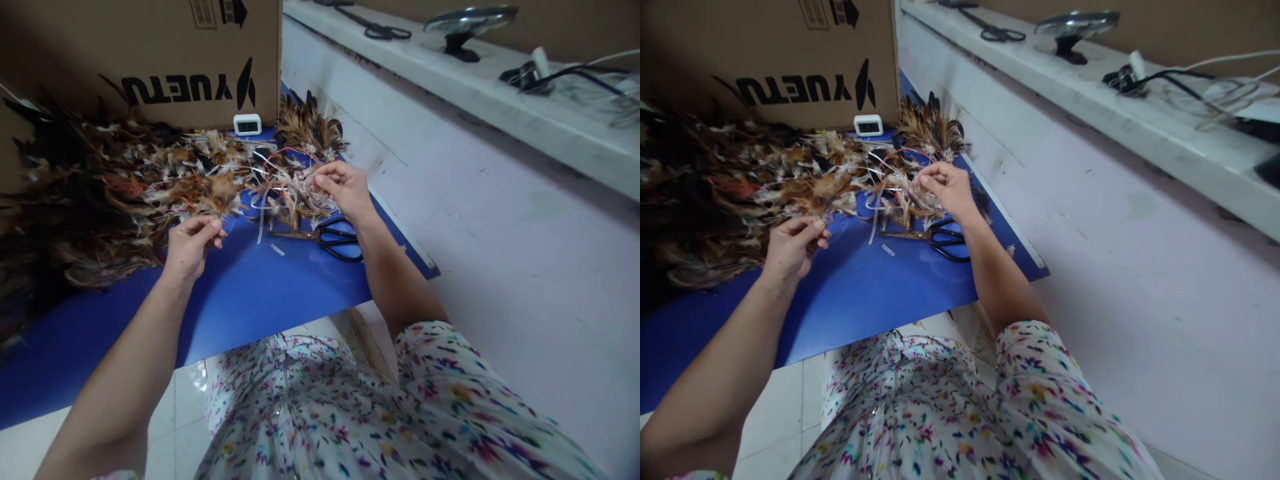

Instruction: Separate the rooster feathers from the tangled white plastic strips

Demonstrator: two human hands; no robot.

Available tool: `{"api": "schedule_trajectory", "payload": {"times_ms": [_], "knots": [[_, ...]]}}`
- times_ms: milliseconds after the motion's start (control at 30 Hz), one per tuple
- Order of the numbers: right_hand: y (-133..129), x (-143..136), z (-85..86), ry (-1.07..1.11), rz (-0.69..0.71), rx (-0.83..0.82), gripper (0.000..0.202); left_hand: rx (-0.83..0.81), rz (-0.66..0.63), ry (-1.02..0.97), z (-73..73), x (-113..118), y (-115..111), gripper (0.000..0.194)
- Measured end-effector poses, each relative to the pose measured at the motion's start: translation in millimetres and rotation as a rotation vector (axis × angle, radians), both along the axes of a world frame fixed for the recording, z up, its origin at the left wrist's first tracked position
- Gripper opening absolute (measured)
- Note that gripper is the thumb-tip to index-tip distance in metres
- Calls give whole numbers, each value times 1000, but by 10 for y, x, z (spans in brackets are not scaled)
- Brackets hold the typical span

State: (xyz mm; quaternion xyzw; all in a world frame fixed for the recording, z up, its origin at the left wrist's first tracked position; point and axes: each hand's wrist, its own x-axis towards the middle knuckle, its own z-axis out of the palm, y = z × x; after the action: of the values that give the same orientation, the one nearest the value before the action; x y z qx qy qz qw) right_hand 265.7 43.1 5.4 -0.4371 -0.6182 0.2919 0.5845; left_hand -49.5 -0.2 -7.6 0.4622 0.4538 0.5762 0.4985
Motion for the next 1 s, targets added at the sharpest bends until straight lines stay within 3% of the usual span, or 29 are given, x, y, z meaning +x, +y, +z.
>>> {"api": "schedule_trajectory", "payload": {"times_ms": [200, 500, 833, 1000], "knots": [[26, 39, 15, -11, -170, 98, 46, -21, 15, 5, 1, 10, 3, 19], [-42, -22, 101, 132, 37, -30, 47, -8, -2, -7, -8, 4, -1, 19], [94, 71, -87, 40, 26, -107, 55, -20, -24, -27, -1, 6, 3, 18], [100, 51, -112, 49, -40, -61, 50, -17, -27, -29, -13, 3, 2, 19]]}}
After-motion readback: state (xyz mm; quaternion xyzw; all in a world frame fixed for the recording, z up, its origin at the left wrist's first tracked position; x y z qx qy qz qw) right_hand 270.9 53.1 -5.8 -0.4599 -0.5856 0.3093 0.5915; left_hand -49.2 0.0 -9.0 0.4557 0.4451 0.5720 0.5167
